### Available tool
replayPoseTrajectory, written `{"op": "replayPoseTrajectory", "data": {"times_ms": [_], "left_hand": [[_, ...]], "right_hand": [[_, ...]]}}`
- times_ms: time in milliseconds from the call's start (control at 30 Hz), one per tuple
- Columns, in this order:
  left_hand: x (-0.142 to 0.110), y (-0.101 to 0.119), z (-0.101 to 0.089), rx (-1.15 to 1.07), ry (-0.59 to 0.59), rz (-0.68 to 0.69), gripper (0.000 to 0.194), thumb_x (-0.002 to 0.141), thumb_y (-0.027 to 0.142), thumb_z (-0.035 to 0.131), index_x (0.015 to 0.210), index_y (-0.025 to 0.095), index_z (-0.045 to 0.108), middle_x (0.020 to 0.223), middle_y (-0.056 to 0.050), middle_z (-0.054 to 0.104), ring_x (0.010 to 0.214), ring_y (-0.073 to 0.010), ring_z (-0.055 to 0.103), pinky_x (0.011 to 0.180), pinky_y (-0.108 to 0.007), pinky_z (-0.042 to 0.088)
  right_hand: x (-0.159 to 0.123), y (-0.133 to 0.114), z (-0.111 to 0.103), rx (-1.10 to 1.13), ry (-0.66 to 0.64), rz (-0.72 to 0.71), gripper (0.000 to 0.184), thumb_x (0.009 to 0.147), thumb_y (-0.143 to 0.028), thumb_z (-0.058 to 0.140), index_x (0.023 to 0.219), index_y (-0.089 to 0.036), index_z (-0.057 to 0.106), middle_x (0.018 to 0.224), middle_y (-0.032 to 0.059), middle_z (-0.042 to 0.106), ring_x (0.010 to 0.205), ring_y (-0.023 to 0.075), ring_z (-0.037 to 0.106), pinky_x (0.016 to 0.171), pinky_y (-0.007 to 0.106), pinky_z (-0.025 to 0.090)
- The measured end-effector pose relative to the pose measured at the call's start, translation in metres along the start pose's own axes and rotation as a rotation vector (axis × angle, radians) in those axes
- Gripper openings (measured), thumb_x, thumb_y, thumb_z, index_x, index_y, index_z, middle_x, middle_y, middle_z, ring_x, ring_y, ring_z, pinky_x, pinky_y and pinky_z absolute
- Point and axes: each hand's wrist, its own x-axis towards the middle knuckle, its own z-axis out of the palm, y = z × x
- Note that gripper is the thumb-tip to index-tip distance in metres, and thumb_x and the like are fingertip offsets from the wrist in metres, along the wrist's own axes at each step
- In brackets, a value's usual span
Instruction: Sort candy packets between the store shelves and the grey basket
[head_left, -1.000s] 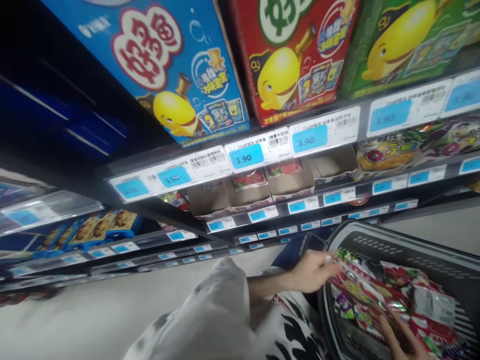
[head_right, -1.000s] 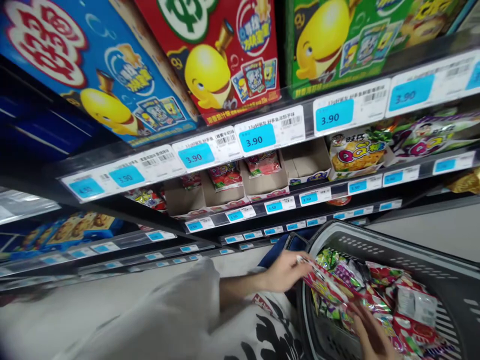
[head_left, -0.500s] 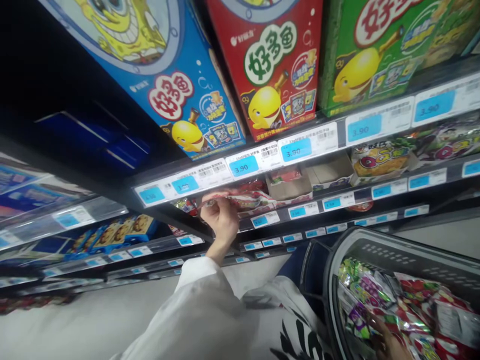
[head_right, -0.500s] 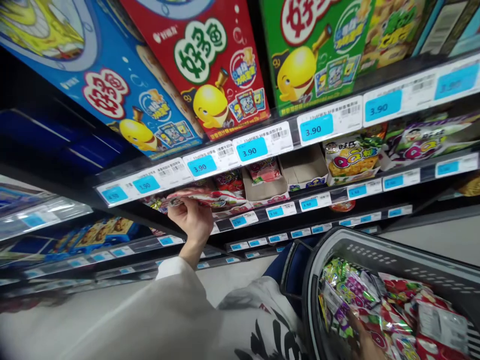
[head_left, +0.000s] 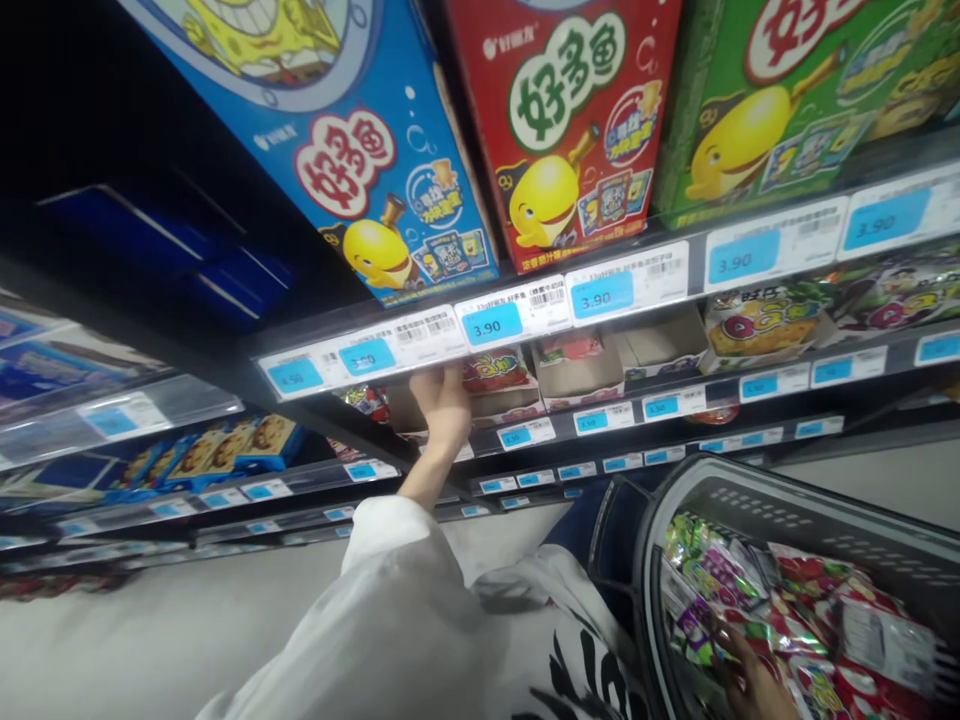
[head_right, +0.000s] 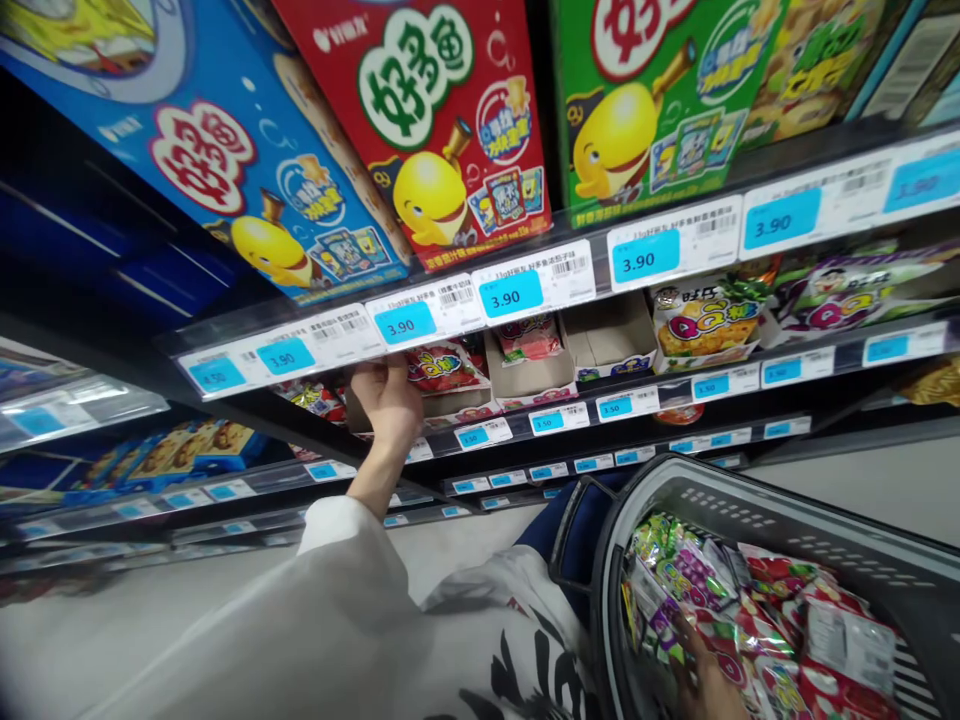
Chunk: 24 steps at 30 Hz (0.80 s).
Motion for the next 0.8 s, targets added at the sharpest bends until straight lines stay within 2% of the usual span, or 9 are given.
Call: {"op": "replayPoseTrajectory", "data": {"times_ms": [200,267,367,400,467,533,567,633,800], "left_hand": [[0.007,-0.007,0.008,-0.124,-0.063,-0.087,0.043,0.079,0.04,0.071,0.115,0.017,0.067,0.102,-0.009,0.074,0.106,-0.0231,0.068,0.1,-0.036,0.052],[0.004,-0.004,0.003,-0.033,-0.027,-0.006,0.04,0.078,0.033,0.072,0.114,0.015,0.066,0.1,-0.009,0.073,0.103,-0.0235,0.068,0.097,-0.037,0.054],[-0.007,0.005,-0.01,0.251,0.003,0.243,0.025,0.08,0.028,0.07,0.102,0.017,0.068,0.095,-0.007,0.071,0.1,-0.0233,0.067,0.094,-0.038,0.053],[-0.011,0.009,-0.014,0.349,-0.061,0.336,0.019,0.082,0.029,0.069,0.097,0.018,0.069,0.092,-0.007,0.07,0.097,-0.0226,0.067,0.093,-0.037,0.053],[-0.018,0.016,-0.017,0.497,-0.331,0.476,0.015,0.087,0.033,0.066,0.093,0.02,0.069,0.087,-0.005,0.07,0.089,-0.0204,0.067,0.087,-0.033,0.052],[-0.022,0.022,-0.017,0.578,-0.611,0.513,0.021,0.094,0.037,0.059,0.101,0.02,0.069,0.087,-0.005,0.07,0.085,-0.0189,0.066,0.081,-0.03,0.051],[-0.023,0.025,-0.015,0.614,-0.699,0.505,0.025,0.097,0.038,0.054,0.107,0.02,0.069,0.09,-0.006,0.071,0.086,-0.019,0.066,0.08,-0.029,0.05],[-0.023,0.027,-0.012,0.694,-0.757,0.477,0.031,0.1,0.039,0.049,0.115,0.019,0.067,0.097,-0.007,0.072,0.091,-0.0205,0.067,0.079,-0.029,0.049],[-0.025,0.026,-0.007,0.785,-0.757,0.456,0.037,0.1,0.042,0.048,0.124,0.019,0.065,0.111,-0.01,0.07,0.105,-0.024,0.064,0.086,-0.031,0.049]], "right_hand": [[0.0,0.013,0.004,0.091,-0.078,0.052,0.054,0.066,-0.055,0.052,0.11,-0.027,0.066,0.104,0.0104,0.077,0.095,0.035,0.074,0.089,0.046,0.056],[0.0,0.02,0.007,0.085,-0.097,0.055,0.059,0.067,-0.058,0.052,0.113,-0.024,0.065,0.109,0.0125,0.075,0.099,0.0352,0.073,0.093,0.046,0.054],[0.002,0.03,0.011,0.085,-0.121,0.062,0.069,0.069,-0.062,0.051,0.123,-0.021,0.06,0.116,0.0158,0.073,0.103,0.0355,0.072,0.097,0.048,0.051],[0.002,0.033,0.011,0.084,-0.125,0.061,0.073,0.069,-0.064,0.051,0.126,-0.019,0.058,0.119,0.0167,0.072,0.104,0.0355,0.071,0.098,0.048,0.051],[0.003,0.035,0.012,0.08,-0.135,0.067,0.077,0.069,-0.065,0.052,0.13,-0.019,0.056,0.122,0.0171,0.07,0.104,0.0355,0.071,0.097,0.048,0.052],[0.003,0.034,0.011,0.069,-0.156,0.076,0.075,0.068,-0.065,0.052,0.129,-0.02,0.057,0.123,0.0165,0.07,0.106,0.0357,0.071,0.095,0.048,0.052],[0.002,0.033,0.01,0.064,-0.165,0.08,0.074,0.068,-0.065,0.052,0.127,-0.02,0.059,0.123,0.0167,0.07,0.107,0.036,0.07,0.096,0.048,0.052],[0.001,0.028,0.008,0.049,-0.167,0.08,0.074,0.069,-0.065,0.05,0.125,-0.018,0.06,0.122,0.0175,0.07,0.11,0.0365,0.069,0.098,0.048,0.051],[-0.002,0.014,0.003,0.045,-0.143,0.091,0.071,0.067,-0.066,0.051,0.117,-0.018,0.064,0.119,0.0172,0.071,0.111,0.0375,0.068,0.1,0.049,0.05]]}}
